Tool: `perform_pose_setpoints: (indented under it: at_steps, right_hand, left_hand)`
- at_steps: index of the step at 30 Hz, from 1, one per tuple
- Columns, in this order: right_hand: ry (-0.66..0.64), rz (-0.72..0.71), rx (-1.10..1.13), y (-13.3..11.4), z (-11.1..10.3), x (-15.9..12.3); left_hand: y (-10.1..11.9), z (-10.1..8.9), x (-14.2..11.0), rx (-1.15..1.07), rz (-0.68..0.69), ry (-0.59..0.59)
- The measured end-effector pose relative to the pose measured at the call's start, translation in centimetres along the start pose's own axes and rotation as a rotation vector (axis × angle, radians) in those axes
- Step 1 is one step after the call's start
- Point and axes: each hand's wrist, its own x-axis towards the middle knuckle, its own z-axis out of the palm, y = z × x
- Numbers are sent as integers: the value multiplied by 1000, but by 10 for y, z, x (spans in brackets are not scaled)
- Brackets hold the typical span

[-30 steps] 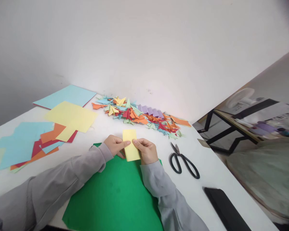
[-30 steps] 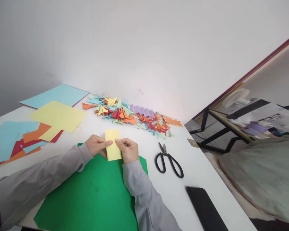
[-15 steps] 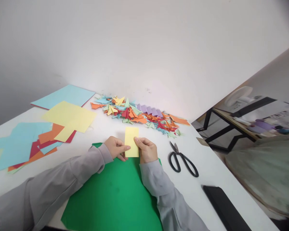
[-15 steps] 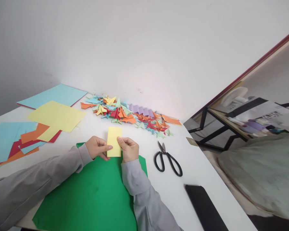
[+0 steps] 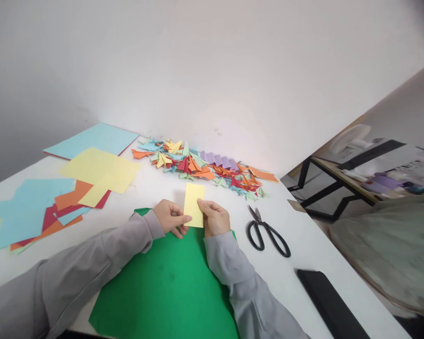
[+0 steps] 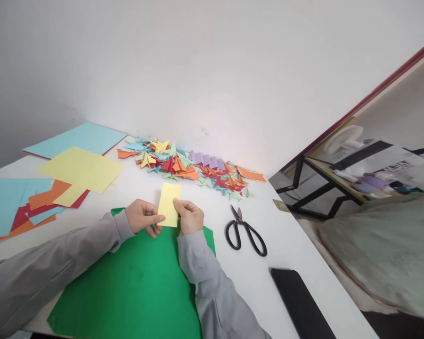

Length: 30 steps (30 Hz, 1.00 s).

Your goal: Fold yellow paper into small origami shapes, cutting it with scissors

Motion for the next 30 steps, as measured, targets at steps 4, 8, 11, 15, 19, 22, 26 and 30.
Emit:
perform_pose_setpoints:
  at_steps: [4, 8, 11, 15, 19, 22, 26, 30]
  right_hand:
    - [11, 19, 27, -1, 0, 1]
    - [18, 46, 57, -1, 1, 1]
    - [25, 53, 56, -1, 1, 1]
    - [33, 58, 55, -1, 1, 2]
    - [34, 55, 60, 0, 1, 2]
    - [-16, 46, 39, -1, 0, 3]
    - [-109, 22, 22, -6, 2, -1]
    - [-305, 65, 111, -17, 7, -10]
  left_hand:
    - [1, 1, -3, 37, -24, -18]
    - [1, 1, -4, 94, -22, -17]
    - [1, 1, -3, 124, -30, -22]
    - [1, 2, -3, 168, -7, -13]
    - [0, 3, -5, 212, 24, 0]
    - [-2, 2, -4, 149, 11, -32]
    - [-5, -2, 1, 10, -21, -57]
    - [-5, -5, 5, -91, -27, -62]
